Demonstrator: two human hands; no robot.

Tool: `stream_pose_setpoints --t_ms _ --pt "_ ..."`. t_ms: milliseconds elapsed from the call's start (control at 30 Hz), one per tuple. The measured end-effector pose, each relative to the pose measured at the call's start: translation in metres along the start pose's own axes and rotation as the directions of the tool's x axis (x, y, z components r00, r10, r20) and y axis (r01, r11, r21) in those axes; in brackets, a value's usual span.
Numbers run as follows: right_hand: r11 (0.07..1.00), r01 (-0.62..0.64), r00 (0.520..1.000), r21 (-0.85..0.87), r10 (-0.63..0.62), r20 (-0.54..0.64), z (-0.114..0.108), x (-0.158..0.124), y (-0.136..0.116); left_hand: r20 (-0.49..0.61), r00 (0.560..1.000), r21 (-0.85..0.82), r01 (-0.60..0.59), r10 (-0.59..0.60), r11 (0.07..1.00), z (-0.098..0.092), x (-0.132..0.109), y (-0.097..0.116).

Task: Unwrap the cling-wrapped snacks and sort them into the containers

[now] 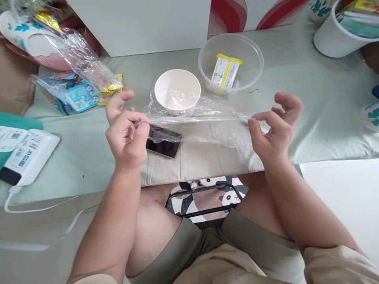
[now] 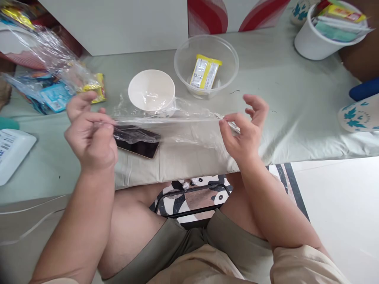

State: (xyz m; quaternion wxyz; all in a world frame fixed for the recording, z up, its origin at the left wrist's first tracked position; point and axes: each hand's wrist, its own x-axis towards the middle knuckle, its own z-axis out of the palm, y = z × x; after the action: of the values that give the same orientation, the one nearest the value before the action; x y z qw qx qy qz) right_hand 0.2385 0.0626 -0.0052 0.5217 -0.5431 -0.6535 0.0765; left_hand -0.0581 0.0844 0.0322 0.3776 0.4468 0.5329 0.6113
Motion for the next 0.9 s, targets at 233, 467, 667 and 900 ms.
stream_pose_setpoints --t_ms 233,467,667,900 --pt "0.881 -0.320 0.941 0.349 0.254 0.222 0.001 -0.008 -0.015 -0.030 0.994 -0.110 -0.110 0.107 0.988 -0.001 -0.011 -0.001" --pt "0.806 -0.542 0.838 0.239 0.538 0.088 -0.001 0.004 0.002 0.052 0.920 -0.098 0.392 -0.389 0.915 -0.007 -0.010 0.009" --pt "0.766 -0.429 0.888 0.478 0.260 0.379 0.011 0.002 0.000 0.398 0.673 0.085 0.650 -0.623 0.755 -0.005 -0.006 0.011" --pt "0.854 -0.453 0.482 0.255 -0.005 0.876 0.038 0.001 -0.037 0.625 0.591 0.074 0.606 -0.510 0.792 -0.001 -0.003 0.004"
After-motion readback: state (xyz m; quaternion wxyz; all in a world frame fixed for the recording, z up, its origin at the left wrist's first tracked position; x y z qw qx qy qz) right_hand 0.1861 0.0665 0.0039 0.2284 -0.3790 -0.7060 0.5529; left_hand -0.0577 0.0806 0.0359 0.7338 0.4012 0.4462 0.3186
